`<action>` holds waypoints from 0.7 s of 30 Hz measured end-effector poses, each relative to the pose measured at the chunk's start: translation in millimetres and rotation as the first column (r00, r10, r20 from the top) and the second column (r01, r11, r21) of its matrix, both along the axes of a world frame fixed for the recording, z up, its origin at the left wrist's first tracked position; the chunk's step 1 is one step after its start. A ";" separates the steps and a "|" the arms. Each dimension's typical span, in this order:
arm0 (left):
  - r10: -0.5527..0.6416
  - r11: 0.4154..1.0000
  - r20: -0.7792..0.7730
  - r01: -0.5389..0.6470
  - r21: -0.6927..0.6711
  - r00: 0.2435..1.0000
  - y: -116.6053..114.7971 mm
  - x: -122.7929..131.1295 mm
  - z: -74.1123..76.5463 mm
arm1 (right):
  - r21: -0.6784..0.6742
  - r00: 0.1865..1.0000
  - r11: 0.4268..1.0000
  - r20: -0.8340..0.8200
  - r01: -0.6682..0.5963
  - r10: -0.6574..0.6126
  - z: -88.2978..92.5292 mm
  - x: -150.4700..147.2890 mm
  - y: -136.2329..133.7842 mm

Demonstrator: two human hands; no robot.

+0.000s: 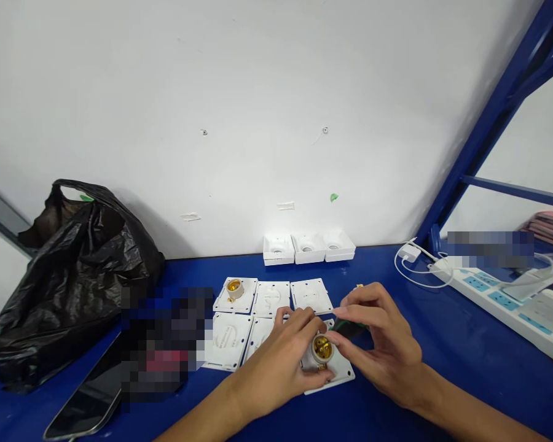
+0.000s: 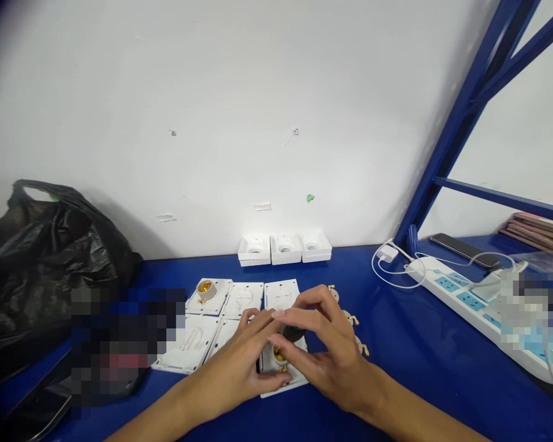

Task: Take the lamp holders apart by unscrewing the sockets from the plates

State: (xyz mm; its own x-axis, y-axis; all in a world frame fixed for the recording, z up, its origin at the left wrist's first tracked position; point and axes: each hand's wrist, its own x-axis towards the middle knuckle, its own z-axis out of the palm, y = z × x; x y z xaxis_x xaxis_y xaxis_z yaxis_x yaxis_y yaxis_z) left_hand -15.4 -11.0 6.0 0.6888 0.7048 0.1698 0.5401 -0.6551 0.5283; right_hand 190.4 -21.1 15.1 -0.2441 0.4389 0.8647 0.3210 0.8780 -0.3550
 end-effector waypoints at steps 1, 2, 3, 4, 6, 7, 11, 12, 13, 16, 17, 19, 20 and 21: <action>-0.005 1.000 0.006 0.005 -0.004 1.000 -0.1 0.1 -0.1 | 0.005 1.000 1.000 0.008 -0.008 0.008 1.0 0.0 -0.4; -0.008 1.000 0.011 0.008 -0.010 1.000 -0.1 0.3 -0.4 | 0.012 1.000 1.000 0.014 -0.017 0.017 2.0 0.0 -1.0; -0.011 1.000 0.015 0.011 -0.015 1.000 -0.1 0.4 -0.8 | 0.018 0.999 1.000 0.022 -0.024 0.024 3.0 0.1 -1.7; -0.011 1.000 0.017 0.011 -0.017 1.000 0.0 0.6 -1.4 | 0.021 0.999 0.999 0.032 -0.030 0.030 3.8 0.4 -2.4; -0.005 1.000 0.014 0.005 -0.013 1.000 0.4 0.7 -2.7 | 0.028 0.998 0.999 0.054 -0.036 0.034 5.1 1.0 -3.9; -0.002 1.000 0.010 0.002 -0.011 1.000 0.6 0.6 -3.3 | 0.032 0.998 0.999 0.063 -0.034 0.032 5.5 1.3 -4.4; -0.010 1.000 0.008 0.010 -0.018 1.000 1.1 0.3 -4.1 | 0.054 0.999 0.998 0.053 -0.012 0.009 5.0 2.1 -4.9; -0.012 1.000 0.010 0.012 -0.018 1.000 1.0 0.3 -3.8 | 0.050 0.999 0.999 0.050 -0.012 0.009 4.5 2.2 -4.6; -0.011 1.000 0.011 0.011 -0.017 1.000 0.9 0.3 -3.5 | 0.041 0.999 0.999 0.051 -0.015 0.013 3.9 2.1 -4.1; -0.002 1.000 0.006 0.003 -0.022 1.000 0.3 0.4 -2.2 | 0.020 0.998 0.999 0.057 -0.031 0.030 2.3 1.8 -2.9; 0.001 1.000 0.002 -0.001 -0.025 1.000 0.1 0.4 -1.8 | 0.021 0.998 0.999 0.055 -0.034 0.033 2.1 1.7 -2.6; 0.002 1.000 -0.001 -0.002 -0.029 1.000 0.1 0.5 -1.5 | 0.027 0.998 0.999 0.051 -0.034 0.033 2.3 1.7 -2.5; -0.001 1.000 0.001 0.001 -0.030 1.000 0.2 0.6 -1.5 | 0.028 0.998 0.999 0.053 -0.030 0.028 2.6 1.7 -2.7; -0.006 0.999 0.005 0.006 -0.031 1.000 0.4 0.7 -1.6 | 0.030 0.998 0.999 0.056 -0.024 0.023 3.1 1.8 -2.8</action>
